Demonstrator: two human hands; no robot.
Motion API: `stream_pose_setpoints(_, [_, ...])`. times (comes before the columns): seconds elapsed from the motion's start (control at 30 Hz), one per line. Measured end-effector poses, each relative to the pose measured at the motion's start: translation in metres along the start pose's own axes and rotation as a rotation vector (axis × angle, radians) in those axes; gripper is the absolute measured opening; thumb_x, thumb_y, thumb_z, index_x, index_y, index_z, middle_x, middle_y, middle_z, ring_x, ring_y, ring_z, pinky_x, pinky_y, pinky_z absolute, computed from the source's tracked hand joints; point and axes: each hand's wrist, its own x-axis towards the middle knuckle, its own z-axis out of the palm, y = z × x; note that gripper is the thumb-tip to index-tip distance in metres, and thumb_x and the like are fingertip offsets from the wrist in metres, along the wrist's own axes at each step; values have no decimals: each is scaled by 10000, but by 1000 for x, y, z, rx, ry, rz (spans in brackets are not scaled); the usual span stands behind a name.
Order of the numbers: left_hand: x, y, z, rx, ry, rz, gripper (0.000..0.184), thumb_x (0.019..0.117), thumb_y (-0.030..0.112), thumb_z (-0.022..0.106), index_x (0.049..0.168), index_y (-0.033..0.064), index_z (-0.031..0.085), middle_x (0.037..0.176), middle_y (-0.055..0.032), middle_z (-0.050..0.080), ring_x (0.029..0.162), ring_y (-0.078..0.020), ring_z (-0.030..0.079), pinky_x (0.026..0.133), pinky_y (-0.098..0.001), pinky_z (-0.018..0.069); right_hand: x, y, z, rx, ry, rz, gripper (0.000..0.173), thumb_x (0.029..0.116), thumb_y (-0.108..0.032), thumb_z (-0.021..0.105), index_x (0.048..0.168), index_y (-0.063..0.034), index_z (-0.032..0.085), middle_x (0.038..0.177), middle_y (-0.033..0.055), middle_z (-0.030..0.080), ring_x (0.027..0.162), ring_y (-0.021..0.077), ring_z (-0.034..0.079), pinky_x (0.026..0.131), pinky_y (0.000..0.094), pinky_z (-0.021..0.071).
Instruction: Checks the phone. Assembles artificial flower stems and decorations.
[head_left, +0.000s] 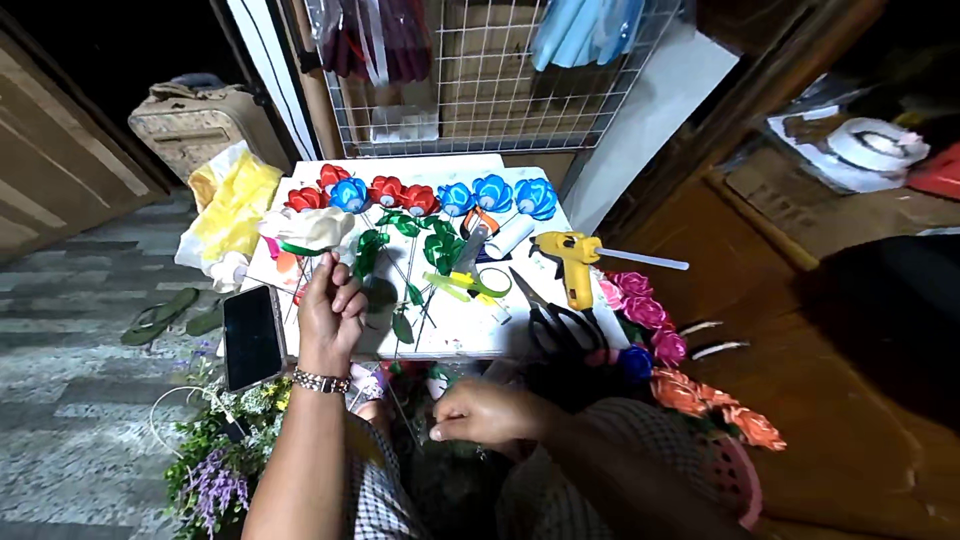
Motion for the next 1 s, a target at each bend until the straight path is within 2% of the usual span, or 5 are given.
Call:
stream_pose_setpoints(0.13, [-5, 11, -7, 59, -30, 25, 226, 1104, 306, 415, 1077, 190, 607, 657, 107, 468, 410, 33, 356, 373, -94, 323, -10, 2, -27, 68, 321, -54, 480, 973, -104, 620, 1444, -35, 561, 1232, 178, 684, 1005, 238, 706, 907, 406, 577])
stream_pose_setpoints(0.3, [-18, 2, -1, 304, -111, 31, 208, 1098, 287, 446, 1031, 196, 621, 661, 80, 493, 407, 22, 335, 369, -106, 305, 12, -26, -68, 320, 1054, -216, 745, 972, -167, 660, 1593, -105, 252, 1519, 68, 475, 738, 49, 650, 612, 243, 577])
stream_pose_setpoints(0.47, [-18, 7, -8, 391, -125, 123, 186, 1081, 249, 505, 989, 170, 646, 668, 41, 560, 411, 10, 362, 383, -117, 317, 57, -31, -26, 196, 903, -194, 396, 1006, -159, 598, 1371, -8, 561, 907, 72, 701, 648, 138, 627, 583, 325, 548])
stream_pose_setpoints(0.73, [-13, 35, -22, 107, 132, 219, 183, 1106, 279, 427, 1034, 228, 588, 695, 124, 504, 443, 47, 373, 411, -80, 327, 0, 5, 130, -276, -554, 250, 307, 1031, -162, 576, 1195, 81, 667, 1165, 338, 656, 1101, 532, 627, 930, 709, 459])
stream_pose_setpoints(1.0, [-5, 31, -18, 54, 185, 234, 155, 1096, 255, 460, 1009, 217, 583, 723, 114, 529, 468, 37, 401, 430, -88, 354, 0, -18, -19, -166, 171, 148, 302, 1088, -176, 450, 1191, 38, 637, 1031, 191, 681, 955, 283, 666, 898, 470, 529])
